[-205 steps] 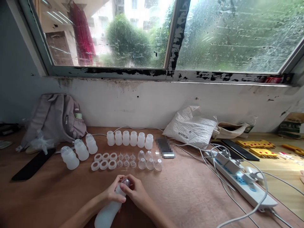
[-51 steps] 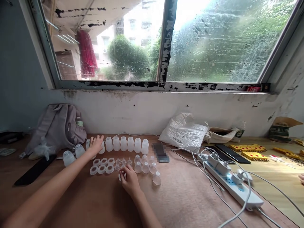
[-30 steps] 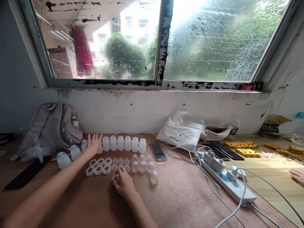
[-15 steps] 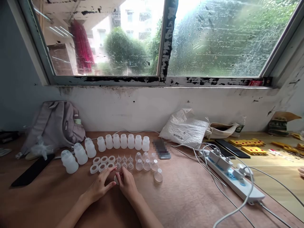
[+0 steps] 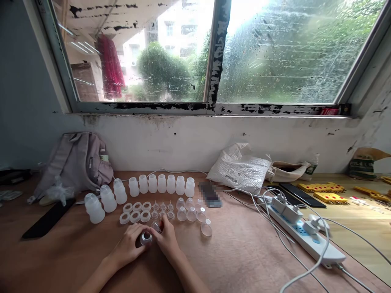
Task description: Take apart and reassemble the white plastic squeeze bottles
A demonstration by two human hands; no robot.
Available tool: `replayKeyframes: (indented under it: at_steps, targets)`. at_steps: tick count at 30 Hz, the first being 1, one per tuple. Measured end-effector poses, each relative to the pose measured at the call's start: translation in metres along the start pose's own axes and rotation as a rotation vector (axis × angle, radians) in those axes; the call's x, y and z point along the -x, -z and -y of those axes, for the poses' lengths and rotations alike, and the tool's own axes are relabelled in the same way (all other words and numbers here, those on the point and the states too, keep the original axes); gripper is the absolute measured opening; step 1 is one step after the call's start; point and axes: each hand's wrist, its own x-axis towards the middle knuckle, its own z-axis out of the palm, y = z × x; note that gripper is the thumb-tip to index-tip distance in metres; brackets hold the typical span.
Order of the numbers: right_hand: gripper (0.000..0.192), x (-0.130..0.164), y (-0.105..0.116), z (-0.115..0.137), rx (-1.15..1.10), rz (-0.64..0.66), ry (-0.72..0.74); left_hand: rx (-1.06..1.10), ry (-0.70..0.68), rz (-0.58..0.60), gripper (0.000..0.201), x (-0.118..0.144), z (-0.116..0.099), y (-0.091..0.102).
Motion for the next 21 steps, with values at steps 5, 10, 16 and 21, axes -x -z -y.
replayKeyframes:
  at_steps: [5, 10, 16, 21]
  targets:
    - [0.01, 0.0, 0.0, -0.007, 0.292, 0.056, 0.087, -0.093, 0.094, -0.11, 0.03, 0.021, 0.029, 0.018]
    - [0.012, -0.004, -0.002, -0.006, 0.372, 0.101, 0.132, -0.216, 0.192, -0.184, 0.034, 0.031, 0.052, 0.029]
    - [0.016, -0.005, -0.002, -0.006, 0.33, 0.099, 0.101, -0.241, 0.32, -0.228, 0.038, 0.03, 0.057, 0.024]
    - [0.025, -0.004, -0.003, -0.009, 0.266, 0.11, 0.107, -0.298, 0.339, -0.293, 0.037, 0.032, 0.06, 0.023]
